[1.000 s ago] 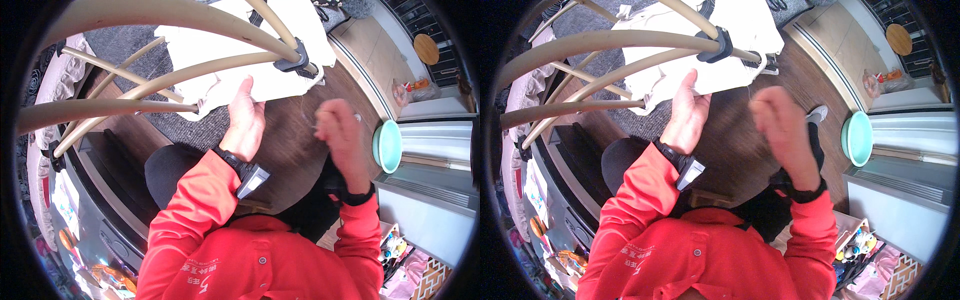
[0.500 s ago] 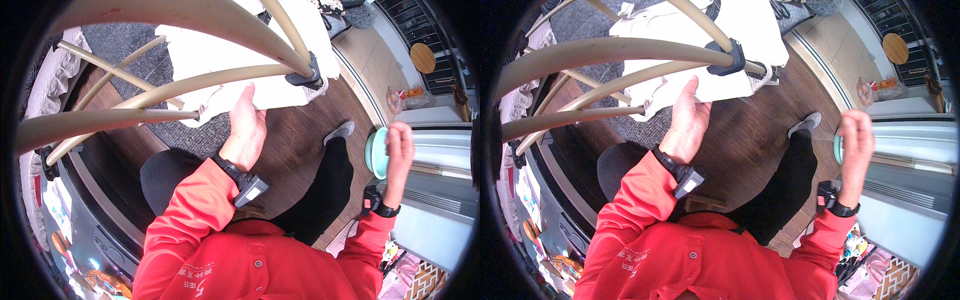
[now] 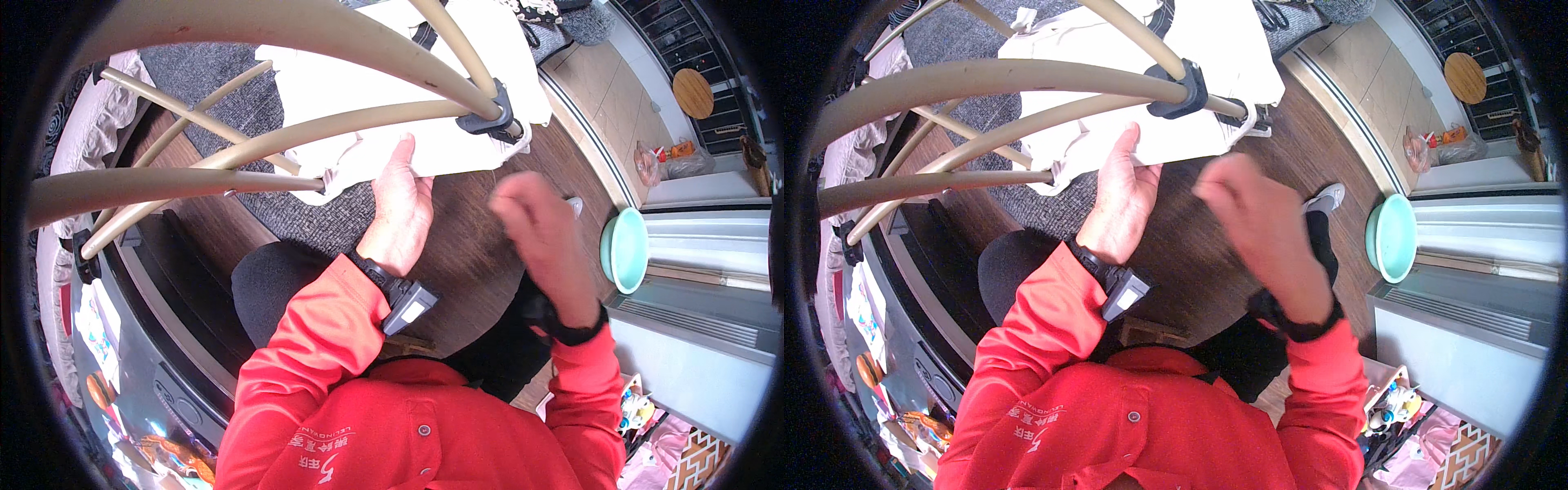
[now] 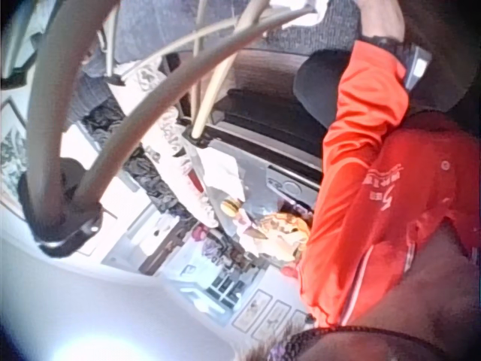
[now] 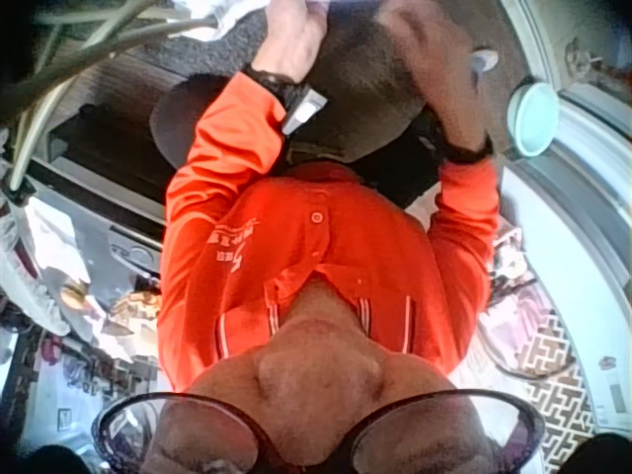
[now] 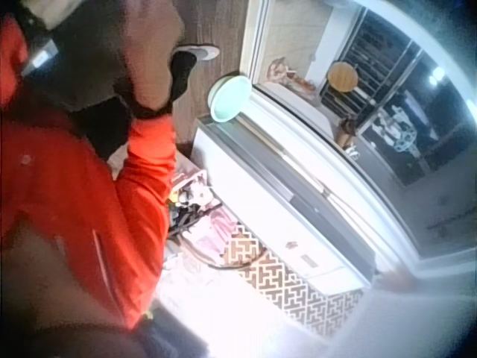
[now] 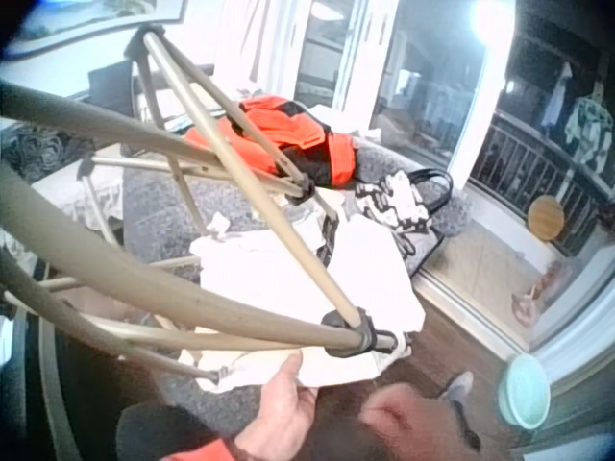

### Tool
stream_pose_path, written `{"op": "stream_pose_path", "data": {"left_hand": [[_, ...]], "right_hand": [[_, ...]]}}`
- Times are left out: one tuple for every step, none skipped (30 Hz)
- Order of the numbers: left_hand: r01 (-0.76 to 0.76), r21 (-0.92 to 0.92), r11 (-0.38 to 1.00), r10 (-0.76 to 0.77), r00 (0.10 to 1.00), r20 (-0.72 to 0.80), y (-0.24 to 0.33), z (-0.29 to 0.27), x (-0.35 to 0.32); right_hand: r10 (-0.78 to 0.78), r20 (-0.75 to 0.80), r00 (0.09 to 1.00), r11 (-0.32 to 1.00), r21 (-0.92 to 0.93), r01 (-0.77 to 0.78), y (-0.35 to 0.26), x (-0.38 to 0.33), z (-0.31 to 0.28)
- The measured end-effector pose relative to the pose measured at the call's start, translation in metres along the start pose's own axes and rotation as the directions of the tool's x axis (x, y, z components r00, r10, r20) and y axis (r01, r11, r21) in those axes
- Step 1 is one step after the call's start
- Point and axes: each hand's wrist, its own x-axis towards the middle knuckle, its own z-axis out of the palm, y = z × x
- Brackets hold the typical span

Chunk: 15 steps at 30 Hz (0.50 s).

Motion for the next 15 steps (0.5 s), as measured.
{"op": "stream_pose_path", "data": {"left_hand": [[0.014, 0.001, 1.0, -0.014, 1.0, 0.006, 0.0, 0.0, 0.0], [0.027, 0.001, 1.0, -0.027, 1.0, 0.007, 0.0, 0.0, 0.001], [0.032, 0.003, 0.999, -0.032, 0.999, 0.009, 0.001, 0.0, 0.001], [0.038, -0.001, 0.999, -0.038, 0.999, 0.021, 0.001, 0.0, 0.002], [0.036, -0.005, 0.999, -0.036, 0.999, 0.035, 0.0, 0.0, 0.002], [0.04, -0.009, 0.999, -0.039, 0.999, 0.038, 0.0, 0.001, 0.002], [0.025, -0.018, 1.0, -0.024, 0.999, 0.044, 0.0, 0.001, 0.002], [0.013, -0.025, 1.0, -0.012, 0.999, 0.043, -0.001, 0.002, 0.002], [-0.002, -0.031, 1.0, 0.004, 0.999, 0.043, -0.001, 0.002, 0.002], [0.002, -0.034, 0.999, -0.001, 0.999, 0.042, -0.001, 0.003, 0.002], [0.003, -0.036, 0.999, -0.002, 0.999, 0.042, -0.002, 0.003, 0.001], [-0.003, -0.037, 0.999, 0.004, 0.999, 0.043, -0.002, 0.003, 0.001], [0.011, -0.039, 0.999, -0.01, 0.999, 0.043, -0.002, 0.003, 0.001], [0.017, -0.043, 0.999, -0.015, 0.999, 0.044, -0.001, 0.003, 0.001], [0.017, -0.046, 0.999, -0.014, 0.999, 0.048, -0.001, 0.003, 0.001]], "right_hand": [[-0.048, 0.017, 0.999, 0.998, -0.036, 0.049, 0.001, 0.015, 0.02], [0.008, 0.038, 0.999, 0.999, -0.039, -0.006, 0.001, 0.026, 0.034], [0.012, 0.011, 1.0, 1.0, 0.003, -0.012, 0.003, 0.036, 0.046], [-0.023, -0.028, 0.999, 1.0, -0.014, 0.023, 0.006, 0.046, 0.054], [-0.059, -0.066, 0.996, 0.998, -0.034, 0.057, 0.011, 0.055, 0.06], [-0.048, -0.087, 0.995, 0.997, -0.061, 0.043, 0.015, 0.064, 0.063], [-0.058, -0.074, 0.996, 0.988, -0.146, 0.047, 0.02, 0.072, 0.063], [-0.099, -0.076, 0.992, 0.972, -0.219, 0.08, 0.024, 0.079, 0.063], [-0.13, -0.077, 0.988, 0.951, -0.291, 0.102, 0.027, 0.084, 0.063], [-0.161, -0.074, 0.984, 0.928, -0.352, 0.125, 0.03, 0.088, 0.062], [-0.192, -0.104, 0.976, 0.893, -0.43, 0.13, 0.032, 0.091, 0.064], [-0.259, -0.127, 0.958, 0.877, -0.446, 0.178, 0.034, 0.094, 0.064], [-0.309, -0.137, 0.941, 0.86, -0.463, 0.215, 0.036, 0.096, 0.063], [-0.359, -0.14, 0.923, 0.837, -0.485, 0.252, 0.037, 0.098, 0.063], [-0.374, -0.131, 0.918, 0.83, -0.488, 0.268, 0.038, 0.097, 0.063]]}}
